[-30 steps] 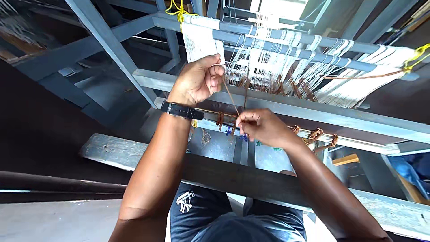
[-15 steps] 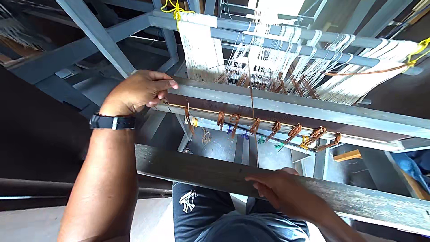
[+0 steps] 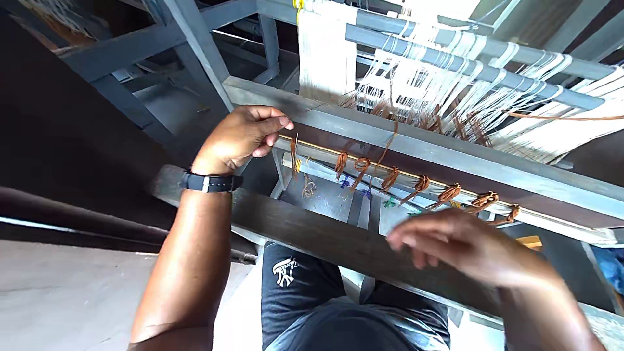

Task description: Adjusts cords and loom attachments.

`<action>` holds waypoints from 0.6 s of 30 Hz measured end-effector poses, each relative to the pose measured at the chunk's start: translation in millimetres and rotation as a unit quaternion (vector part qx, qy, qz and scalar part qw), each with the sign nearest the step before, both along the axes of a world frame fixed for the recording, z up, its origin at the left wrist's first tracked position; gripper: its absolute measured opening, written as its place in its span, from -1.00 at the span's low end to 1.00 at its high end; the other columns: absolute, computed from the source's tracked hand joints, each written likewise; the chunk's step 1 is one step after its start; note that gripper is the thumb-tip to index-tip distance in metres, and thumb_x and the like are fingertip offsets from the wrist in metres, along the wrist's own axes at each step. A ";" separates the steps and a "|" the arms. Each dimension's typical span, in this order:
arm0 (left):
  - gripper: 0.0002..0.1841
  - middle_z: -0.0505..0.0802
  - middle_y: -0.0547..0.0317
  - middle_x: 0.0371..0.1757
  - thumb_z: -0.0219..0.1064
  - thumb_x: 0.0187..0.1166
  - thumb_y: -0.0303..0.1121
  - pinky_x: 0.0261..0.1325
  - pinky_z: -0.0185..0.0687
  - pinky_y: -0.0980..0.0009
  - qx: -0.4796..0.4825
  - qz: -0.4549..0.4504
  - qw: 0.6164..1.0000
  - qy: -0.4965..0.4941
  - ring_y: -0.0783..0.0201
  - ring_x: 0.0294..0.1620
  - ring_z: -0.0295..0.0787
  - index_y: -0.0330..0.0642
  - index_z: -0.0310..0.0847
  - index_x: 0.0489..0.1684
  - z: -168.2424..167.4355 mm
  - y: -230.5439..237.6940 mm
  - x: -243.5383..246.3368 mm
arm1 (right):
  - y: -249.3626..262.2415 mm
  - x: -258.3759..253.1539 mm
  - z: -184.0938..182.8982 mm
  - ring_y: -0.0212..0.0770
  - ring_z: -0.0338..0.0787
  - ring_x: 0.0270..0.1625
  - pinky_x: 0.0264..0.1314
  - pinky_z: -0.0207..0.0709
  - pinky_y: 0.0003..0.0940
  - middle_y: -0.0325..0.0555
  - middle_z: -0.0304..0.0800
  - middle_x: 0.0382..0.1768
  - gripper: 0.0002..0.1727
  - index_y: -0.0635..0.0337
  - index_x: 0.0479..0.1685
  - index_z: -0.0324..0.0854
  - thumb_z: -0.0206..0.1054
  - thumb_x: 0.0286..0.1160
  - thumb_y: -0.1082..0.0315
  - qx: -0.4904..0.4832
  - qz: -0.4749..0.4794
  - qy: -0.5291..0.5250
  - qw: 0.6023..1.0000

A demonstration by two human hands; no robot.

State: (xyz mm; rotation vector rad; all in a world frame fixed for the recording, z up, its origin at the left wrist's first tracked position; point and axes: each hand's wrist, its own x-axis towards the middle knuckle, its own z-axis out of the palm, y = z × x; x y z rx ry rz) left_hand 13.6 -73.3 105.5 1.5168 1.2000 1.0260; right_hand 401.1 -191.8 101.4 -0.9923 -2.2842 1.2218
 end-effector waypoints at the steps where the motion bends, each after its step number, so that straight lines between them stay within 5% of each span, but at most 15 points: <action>1: -0.82 0.61 0.33 -0.65 0.24 0.78 -0.35 -0.78 0.29 0.67 0.004 -0.001 1.000 -0.026 0.54 -0.79 0.37 -0.17 0.79 -0.06 -2.6 -0.9 3.8 | 16.1 -21.2 6.1 -0.42 0.83 -0.34 -0.34 0.79 -0.45 -0.32 0.90 -0.08 -0.68 0.05 0.14 0.79 0.11 0.84 0.18 -0.027 -0.019 0.009 0.999; 6: -0.81 0.63 0.28 -0.62 0.24 0.78 -0.36 -0.73 0.36 0.60 0.031 -0.046 0.996 -0.065 0.48 -0.76 0.42 -0.22 0.78 -0.05 -1.0 -13.6 23.1 | 89.4 -125.1 19.3 -0.24 0.84 -0.44 -0.44 0.75 -0.37 -0.11 0.89 0.11 -0.58 0.12 0.43 0.61 -0.04 0.91 0.15 -0.090 -0.098 0.075 0.988; 9: -0.80 0.67 0.22 -0.60 0.23 0.79 -0.37 -0.74 0.37 0.59 0.045 -0.076 0.995 -0.051 0.45 -0.77 0.45 -0.26 0.76 -0.08 -3.5 -19.1 26.6 | 120.4 -167.4 34.6 -0.25 0.77 -0.47 -0.50 0.73 -0.37 -0.05 0.78 0.01 -0.61 0.19 0.35 0.63 0.03 0.90 0.16 -0.109 -0.140 0.134 0.975; 14: -0.75 0.77 0.11 -0.59 0.19 0.83 -0.36 -0.71 0.55 0.54 0.015 -0.104 0.993 -0.055 0.41 -0.77 0.58 -0.33 0.77 0.07 -29.7 -7.6 19.1 | 154.6 -190.1 55.8 -0.42 0.64 -0.61 -0.66 0.42 -0.56 -0.17 0.92 -0.20 -0.74 0.18 0.17 0.76 0.21 0.78 0.32 -0.094 -0.174 0.196 0.960; 18: -0.70 0.92 0.00 -0.35 0.18 0.85 -0.27 -0.58 0.73 0.42 -0.038 -0.135 0.989 0.041 0.31 -0.66 0.76 -0.25 0.79 0.18 -61.4 17.2 11.2 | 188.0 -182.6 78.5 -0.39 0.64 -0.52 -0.50 0.54 -0.51 -0.23 0.80 -0.30 -0.69 0.12 0.31 0.70 0.13 0.80 0.32 -0.067 -0.154 0.188 0.968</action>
